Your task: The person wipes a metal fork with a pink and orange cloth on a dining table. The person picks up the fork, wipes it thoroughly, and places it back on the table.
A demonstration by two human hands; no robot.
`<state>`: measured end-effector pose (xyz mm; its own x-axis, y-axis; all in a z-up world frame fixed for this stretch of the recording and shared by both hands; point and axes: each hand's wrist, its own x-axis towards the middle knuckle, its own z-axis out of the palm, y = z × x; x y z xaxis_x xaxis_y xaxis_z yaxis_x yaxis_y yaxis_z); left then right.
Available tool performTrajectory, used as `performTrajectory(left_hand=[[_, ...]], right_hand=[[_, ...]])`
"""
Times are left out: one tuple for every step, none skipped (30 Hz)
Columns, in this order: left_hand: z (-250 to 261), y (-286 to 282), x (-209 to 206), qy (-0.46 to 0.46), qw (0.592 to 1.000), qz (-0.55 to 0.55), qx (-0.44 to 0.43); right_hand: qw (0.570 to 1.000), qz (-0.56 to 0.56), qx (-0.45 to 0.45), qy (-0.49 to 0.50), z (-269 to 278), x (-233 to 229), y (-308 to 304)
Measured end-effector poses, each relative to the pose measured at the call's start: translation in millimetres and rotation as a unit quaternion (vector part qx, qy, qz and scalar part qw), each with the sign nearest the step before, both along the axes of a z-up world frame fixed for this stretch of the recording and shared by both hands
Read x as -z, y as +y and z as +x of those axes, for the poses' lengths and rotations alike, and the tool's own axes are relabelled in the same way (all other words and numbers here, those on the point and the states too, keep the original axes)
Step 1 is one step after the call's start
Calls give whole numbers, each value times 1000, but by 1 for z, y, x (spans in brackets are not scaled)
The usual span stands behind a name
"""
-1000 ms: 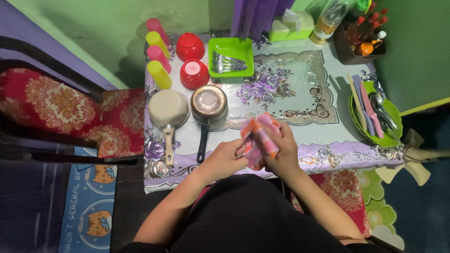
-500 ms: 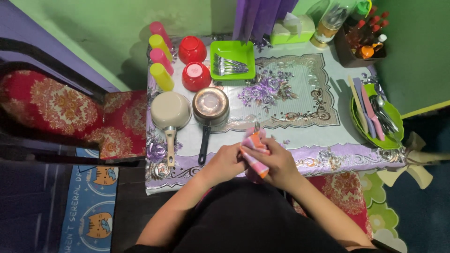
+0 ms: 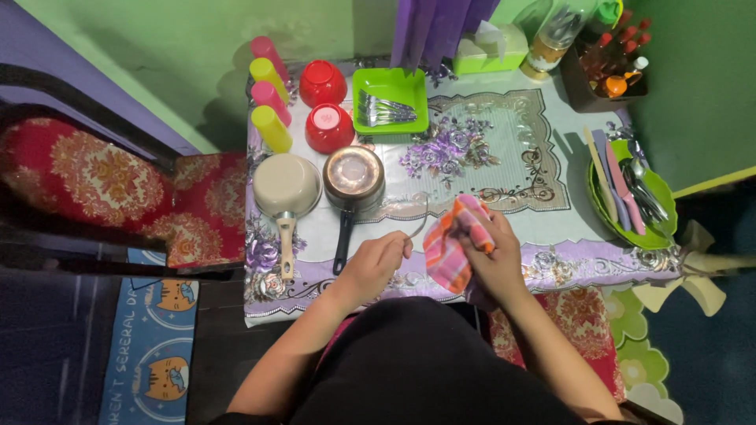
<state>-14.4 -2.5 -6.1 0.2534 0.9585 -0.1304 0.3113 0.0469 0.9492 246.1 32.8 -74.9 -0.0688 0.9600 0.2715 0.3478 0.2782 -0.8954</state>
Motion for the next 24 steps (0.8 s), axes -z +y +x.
performTrajectory(left_hand=[[0,0,-3,-1,1000,0,-1],[0,0,-6,20,1000,11,2],[-1,-1,-10,41,999,22,4],[1,-3,-13,41,999,21,3],[2,-3,-17,34,999,27,1],[3,-3,-21,27,999,32,-2],[4,-3,-17,27,999,32,0],[5,-2,-13,21,999,20,-30],[7,-2,-9,15,998,8,-59],[6,0,-11,16,998,7,-56],[6,2,-13,41,998,7,-55],[5,5,-15,67,996,7,-54],[7,5,-13,68,996,7,-51],[10,5,-10,77,996,3,-34],[11,5,-7,86,996,0,-18],[13,3,-12,87,996,0,-16],[14,1,-16,106,992,61,7],[15,-1,-20,124,984,122,29],[15,-3,-20,125,984,123,28],[15,-4,-20,124,982,140,36],[14,-7,-20,123,979,156,44],[14,-7,-23,123,979,156,42],[15,-6,-27,107,981,159,37],[15,-5,-30,92,982,163,33]], right_hand=[[1000,0,-1,-1,1,0,0],[1000,2,1,6,3,0,0],[1000,3,2,14,4,1,-1],[1000,2,1,14,6,1,-3],[1000,9,-3,11,8,2,-3],[1000,16,-7,7,9,2,-4],[1000,16,-5,8,9,2,-5],[999,48,-7,-15,8,1,-6],[996,78,-8,-39,9,0,-8],[996,77,-5,-39,5,-8,-11],[992,104,-16,-75,0,-17,-14],[985,129,-26,-112,-4,-25,-17],[985,129,-24,-112,-12,-38,-22],[977,115,-54,-174,-21,-50,-28],[963,99,-84,-235,-29,-63,-32],[963,99,-83,-235,-33,-64,-32],[958,90,-80,-259,-38,-65,-31],[953,81,-77,-282,-43,-66,-30],[953,83,-78,-282,-38,-55,-24],[948,89,-52,-300,-33,-45,-17],[943,95,-27,-317,-29,-35,-11],[943,96,-29,-317,-32,-41,-11],[939,127,5,-318,-35,-47,-10],[934,158,39,-318,-37,-54,-10]])
